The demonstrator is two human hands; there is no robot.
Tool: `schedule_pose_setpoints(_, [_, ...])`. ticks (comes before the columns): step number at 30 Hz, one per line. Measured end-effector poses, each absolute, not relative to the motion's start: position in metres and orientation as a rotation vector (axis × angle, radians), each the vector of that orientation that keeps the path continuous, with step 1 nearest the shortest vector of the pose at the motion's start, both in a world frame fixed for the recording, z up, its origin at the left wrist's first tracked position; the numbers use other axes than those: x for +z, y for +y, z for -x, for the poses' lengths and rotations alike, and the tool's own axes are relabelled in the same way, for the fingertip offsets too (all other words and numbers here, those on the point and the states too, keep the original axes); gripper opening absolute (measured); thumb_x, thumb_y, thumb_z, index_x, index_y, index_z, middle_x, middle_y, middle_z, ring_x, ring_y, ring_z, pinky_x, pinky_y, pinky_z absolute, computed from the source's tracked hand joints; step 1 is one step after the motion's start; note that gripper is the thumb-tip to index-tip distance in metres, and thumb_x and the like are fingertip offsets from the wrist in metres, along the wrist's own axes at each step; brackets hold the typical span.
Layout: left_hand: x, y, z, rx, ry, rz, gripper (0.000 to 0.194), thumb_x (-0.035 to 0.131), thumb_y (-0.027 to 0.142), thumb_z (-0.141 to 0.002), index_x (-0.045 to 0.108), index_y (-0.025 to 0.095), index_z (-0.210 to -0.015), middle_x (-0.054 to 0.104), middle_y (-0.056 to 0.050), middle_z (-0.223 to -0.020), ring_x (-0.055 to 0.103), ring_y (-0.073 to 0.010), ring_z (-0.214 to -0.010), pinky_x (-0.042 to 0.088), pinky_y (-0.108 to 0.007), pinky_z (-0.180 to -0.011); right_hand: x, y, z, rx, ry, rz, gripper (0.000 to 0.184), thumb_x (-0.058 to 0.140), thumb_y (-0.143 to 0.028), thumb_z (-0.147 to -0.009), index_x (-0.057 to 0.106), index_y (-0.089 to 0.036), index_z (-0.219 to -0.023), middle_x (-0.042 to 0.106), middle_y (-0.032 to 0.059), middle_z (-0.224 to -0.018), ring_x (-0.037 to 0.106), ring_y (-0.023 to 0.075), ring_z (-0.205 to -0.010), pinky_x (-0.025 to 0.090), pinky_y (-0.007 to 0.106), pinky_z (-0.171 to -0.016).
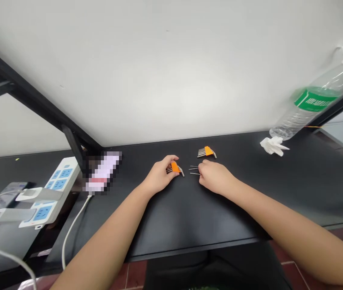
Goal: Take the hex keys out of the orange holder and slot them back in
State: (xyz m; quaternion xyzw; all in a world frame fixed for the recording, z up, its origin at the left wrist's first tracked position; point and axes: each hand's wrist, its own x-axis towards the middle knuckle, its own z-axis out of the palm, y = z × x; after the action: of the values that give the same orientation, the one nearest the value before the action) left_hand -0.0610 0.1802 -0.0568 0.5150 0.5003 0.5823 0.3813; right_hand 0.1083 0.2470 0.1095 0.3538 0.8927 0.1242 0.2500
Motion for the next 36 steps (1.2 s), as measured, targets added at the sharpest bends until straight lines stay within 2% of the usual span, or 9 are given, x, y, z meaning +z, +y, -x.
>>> schedule_pose_setpoints(5, [-0.055,0.179,0.061,1.533,1.191,-1.165,0.027,0.073,0.029,-0.081,0.065,0.022,-0.105,0.077,-0.001,-0.093,0.073,-0.0188,-0.087,0.058,-0.034,-0.087,0.115,0.246,-0.099,0.11,2.508,-1.031,0.009,0.055,-0.011,-0.081,0.055,-0.018,-0.075,0.063,0.0043,-0.083,0.053,0.0139,-0.064,0.03,0.028,-0.055])
schedule_pose_setpoints(9, [-0.053,0.178,0.057,1.585,1.139,-1.134,0.021,0.076,0.031,-0.08,0.07,0.021,-0.097,0.078,-0.002,-0.095,0.075,-0.0201,-0.089,0.059,-0.035,-0.09,0.117,0.248,-0.099,-0.311,2.719,-0.979,0.012,0.055,-0.008,-0.084,0.058,-0.019,-0.084,0.061,-0.0009,-0.077,0.054,0.0122,-0.069,0.038,0.024,-0.063])
schedule_pose_setpoints(12, [-0.051,0.178,0.055,1.61,1.14,-1.133,0.019,0.076,0.033,-0.081,0.072,0.021,-0.095,0.078,-0.002,-0.095,0.075,-0.0197,-0.087,0.06,-0.034,-0.088,0.115,0.249,-0.1,-0.478,2.82,-0.907,0.013,0.055,-0.009,-0.088,0.062,-0.019,-0.085,0.061,-0.001,-0.079,0.054,0.0114,-0.07,0.041,0.024,-0.067])
schedule_pose_setpoints(25, [-0.051,0.174,0.054,1.647,1.139,-1.16,0.015,0.074,0.031,-0.084,0.076,0.023,-0.097,0.078,-0.001,-0.096,0.074,-0.0181,-0.088,0.06,-0.03,-0.084,0.113,0.249,-0.105,-0.543,2.814,-0.983,0.014,0.055,-0.013,-0.091,0.067,-0.019,-0.088,0.062,-0.0002,-0.078,0.055,0.0119,-0.068,0.042,0.025,-0.065])
schedule_pose_setpoints(30, [-0.048,0.171,0.054,1.612,1.181,-1.253,0.014,0.073,0.031,-0.085,0.077,0.024,-0.097,0.079,0.0,-0.098,0.074,-0.0182,-0.089,0.058,-0.032,-0.088,0.121,0.246,-0.102,-0.527,2.772,-0.985,0.02,0.051,-0.014,-0.094,0.069,-0.018,-0.086,0.066,0.003,-0.084,0.059,0.0116,-0.067,0.047,0.026,-0.066])
schedule_pose_setpoints(32, [-0.043,0.168,0.052,1.588,1.183,-1.303,0.014,0.073,0.031,-0.086,0.077,0.024,-0.097,0.079,0.0,-0.097,0.074,-0.0183,-0.088,0.058,-0.032,-0.087,0.121,0.244,-0.1,-0.694,2.663,-1.096,0.019,0.053,-0.018,-0.094,0.07,-0.018,-0.086,0.067,0.0033,-0.081,0.06,0.0116,-0.062,0.049,0.025,-0.06])
schedule_pose_setpoints(36, [-0.03,0.163,0.042,1.585,1.105,-1.267,0.012,0.072,0.033,-0.087,0.075,0.024,-0.095,0.078,0.0,-0.09,0.073,-0.0172,-0.082,0.058,-0.03,-0.08,0.115,0.243,-0.095,-1.274,2.351,-1.385,0.011,0.065,-0.028,-0.089,0.066,-0.017,-0.088,0.066,0.0006,-0.066,0.062,0.0129,-0.053,0.052,0.024,-0.048])
